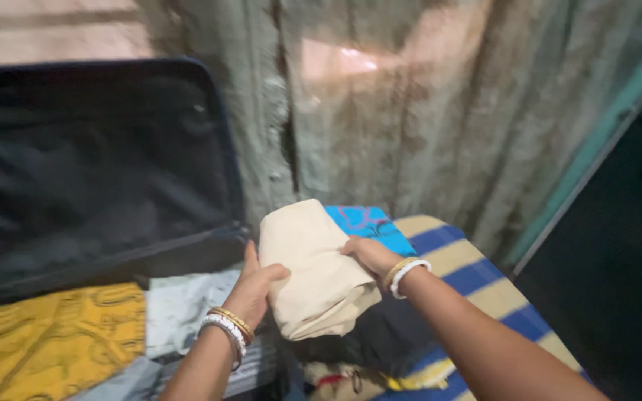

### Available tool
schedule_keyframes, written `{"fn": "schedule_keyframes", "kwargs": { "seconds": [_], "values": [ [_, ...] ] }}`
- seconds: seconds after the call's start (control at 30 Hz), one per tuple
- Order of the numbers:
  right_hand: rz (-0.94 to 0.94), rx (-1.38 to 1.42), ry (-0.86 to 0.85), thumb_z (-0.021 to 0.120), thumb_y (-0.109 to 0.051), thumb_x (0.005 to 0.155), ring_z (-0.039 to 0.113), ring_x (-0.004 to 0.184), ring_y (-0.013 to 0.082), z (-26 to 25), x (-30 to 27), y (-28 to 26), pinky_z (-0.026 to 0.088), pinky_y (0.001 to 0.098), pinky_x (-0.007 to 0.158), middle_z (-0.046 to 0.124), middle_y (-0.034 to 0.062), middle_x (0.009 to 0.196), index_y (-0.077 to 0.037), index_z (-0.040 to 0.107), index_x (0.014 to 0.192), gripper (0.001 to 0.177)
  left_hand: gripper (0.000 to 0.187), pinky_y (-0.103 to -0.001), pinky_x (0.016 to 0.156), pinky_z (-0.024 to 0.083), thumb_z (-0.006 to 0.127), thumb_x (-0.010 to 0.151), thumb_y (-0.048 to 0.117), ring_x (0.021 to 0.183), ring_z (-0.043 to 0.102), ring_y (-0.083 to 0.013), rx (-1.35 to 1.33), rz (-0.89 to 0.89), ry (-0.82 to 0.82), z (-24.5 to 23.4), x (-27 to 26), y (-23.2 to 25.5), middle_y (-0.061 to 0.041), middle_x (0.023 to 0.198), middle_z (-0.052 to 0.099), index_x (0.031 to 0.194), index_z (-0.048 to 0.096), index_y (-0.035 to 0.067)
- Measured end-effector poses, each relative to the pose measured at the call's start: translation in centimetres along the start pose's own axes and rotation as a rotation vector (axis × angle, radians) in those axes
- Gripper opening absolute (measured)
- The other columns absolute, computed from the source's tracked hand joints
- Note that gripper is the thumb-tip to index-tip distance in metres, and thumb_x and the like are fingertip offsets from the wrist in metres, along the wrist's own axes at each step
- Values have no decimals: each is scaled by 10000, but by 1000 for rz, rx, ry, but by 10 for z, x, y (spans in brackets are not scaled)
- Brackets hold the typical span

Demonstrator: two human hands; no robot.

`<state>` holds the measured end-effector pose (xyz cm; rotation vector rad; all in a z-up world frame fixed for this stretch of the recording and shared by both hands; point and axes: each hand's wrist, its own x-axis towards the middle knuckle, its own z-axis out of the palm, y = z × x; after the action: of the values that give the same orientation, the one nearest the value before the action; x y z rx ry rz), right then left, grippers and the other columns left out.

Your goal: The person folds several items of clothing including a patterned white garment, a yellow cloth, and a pink plaid shirt by hand before placing them into a black suitcase.

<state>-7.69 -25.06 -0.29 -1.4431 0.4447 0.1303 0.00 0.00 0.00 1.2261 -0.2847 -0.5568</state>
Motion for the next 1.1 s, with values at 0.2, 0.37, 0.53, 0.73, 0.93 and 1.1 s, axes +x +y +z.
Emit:
{"fn": "schedule_keyframes", "kwargs": {
  "seconds": [0.2,0.37,0.53,0.73,0.93,1.1],
  "values": [
    [-165,-664,174,581,-265,954,619,1183,307,-36,22,109,462,423,1044,637,215,1304,-8,490,1410,532,1082,-367,1227,318,752,749,200,1466,302,-442,1239,2,-43,6,-1,-90,-354,1616,112,1607,112,38],
    [-98,-998,373,556,-179,910,515,1249,452,3,-2,137,424,504,1078,504,264,1389,-126,367,1538,658,982,-433,1225,272,790,815,401,1507,242,-450,1681,76,-368,24,-19,-100,-332,1637,158,1523,275,-43],
    [-454,-1215,414,524,-256,906,378,1426,424,45,-17,111,319,620,1116,402,192,1537,-185,393,1532,643,1303,-501,1231,227,881,675,601,1547,158,-391,1900,-28,-488,40,-26,-68,-288,1652,115,1562,172,-38],
    [-288,-1382,172,350,-448,1010,159,1512,467,61,-15,118,153,685,1162,210,182,1652,-258,274,1592,616,1562,-601,1223,178,886,543,761,1571,79,-383,2155,-148,-641,47,-24,-63,-250,1689,38,1602,53,-29],
    [-313,-1476,131,350,-444,1005,151,1510,467,55,2,129,149,678,1159,177,190,1662,-240,230,1606,646,1584,-642,1227,112,848,562,803,1575,-76,-428,2211,-305,-665,47,-4,-96,-246,1703,-103,1619,-18,1],
    [-341,-1503,149,373,-442,997,163,1508,462,53,9,134,161,662,1161,179,202,1657,-238,224,1614,667,1601,-661,1221,64,864,569,773,1571,-128,-438,2210,-331,-672,41,3,-110,-267,1698,-137,1623,-52,-9]
  ]
}}
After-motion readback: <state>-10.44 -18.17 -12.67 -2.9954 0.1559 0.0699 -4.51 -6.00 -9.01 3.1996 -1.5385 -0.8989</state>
